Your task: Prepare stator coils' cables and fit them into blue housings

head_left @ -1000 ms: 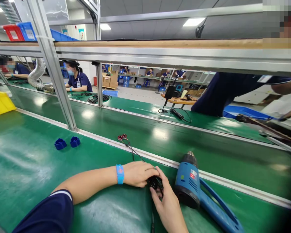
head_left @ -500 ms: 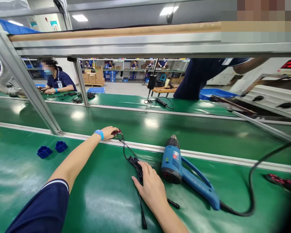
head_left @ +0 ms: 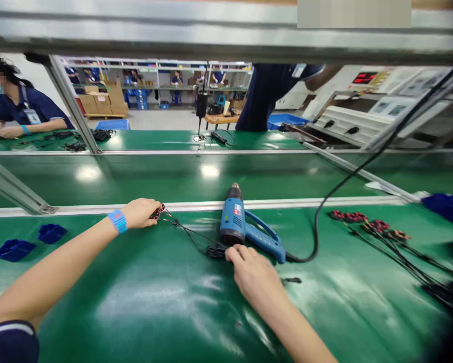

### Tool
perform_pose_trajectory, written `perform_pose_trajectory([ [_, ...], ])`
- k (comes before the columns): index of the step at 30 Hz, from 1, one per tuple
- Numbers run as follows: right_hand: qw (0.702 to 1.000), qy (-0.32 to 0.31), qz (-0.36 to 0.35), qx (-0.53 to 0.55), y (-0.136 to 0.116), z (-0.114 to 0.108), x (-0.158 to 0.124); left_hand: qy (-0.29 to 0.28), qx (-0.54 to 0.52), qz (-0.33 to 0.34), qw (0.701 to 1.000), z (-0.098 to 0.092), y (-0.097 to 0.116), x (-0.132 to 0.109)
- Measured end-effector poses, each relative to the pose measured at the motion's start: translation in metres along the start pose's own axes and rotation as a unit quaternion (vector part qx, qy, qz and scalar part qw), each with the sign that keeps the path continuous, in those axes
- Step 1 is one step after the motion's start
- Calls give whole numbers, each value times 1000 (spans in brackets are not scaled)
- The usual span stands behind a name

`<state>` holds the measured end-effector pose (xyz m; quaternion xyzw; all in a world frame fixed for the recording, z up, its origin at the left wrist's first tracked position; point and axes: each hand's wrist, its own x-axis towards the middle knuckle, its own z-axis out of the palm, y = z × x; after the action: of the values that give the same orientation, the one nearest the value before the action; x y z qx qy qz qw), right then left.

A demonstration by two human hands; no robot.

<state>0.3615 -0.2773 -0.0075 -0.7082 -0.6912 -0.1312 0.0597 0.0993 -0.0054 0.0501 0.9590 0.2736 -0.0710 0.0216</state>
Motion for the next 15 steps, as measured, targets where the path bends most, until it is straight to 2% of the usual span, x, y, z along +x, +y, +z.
perform_pose_trajectory([
  [4, 999, -2, 8, -35, 47, -16, -51, 3, -52, 31, 998, 24, 69, -40],
  [7, 999, 8, 11, -32, 63, -25, -77, -3, -89, 44, 995, 41, 104, -55],
  [11, 998, 52, 10, 13, 65, -35, -99, 24, -81, 39, 996, 53, 116, -62],
  [15, 998, 39, 20, 35, 62, -46, -109, 63, -32, 38, 997, 54, 111, -72],
])
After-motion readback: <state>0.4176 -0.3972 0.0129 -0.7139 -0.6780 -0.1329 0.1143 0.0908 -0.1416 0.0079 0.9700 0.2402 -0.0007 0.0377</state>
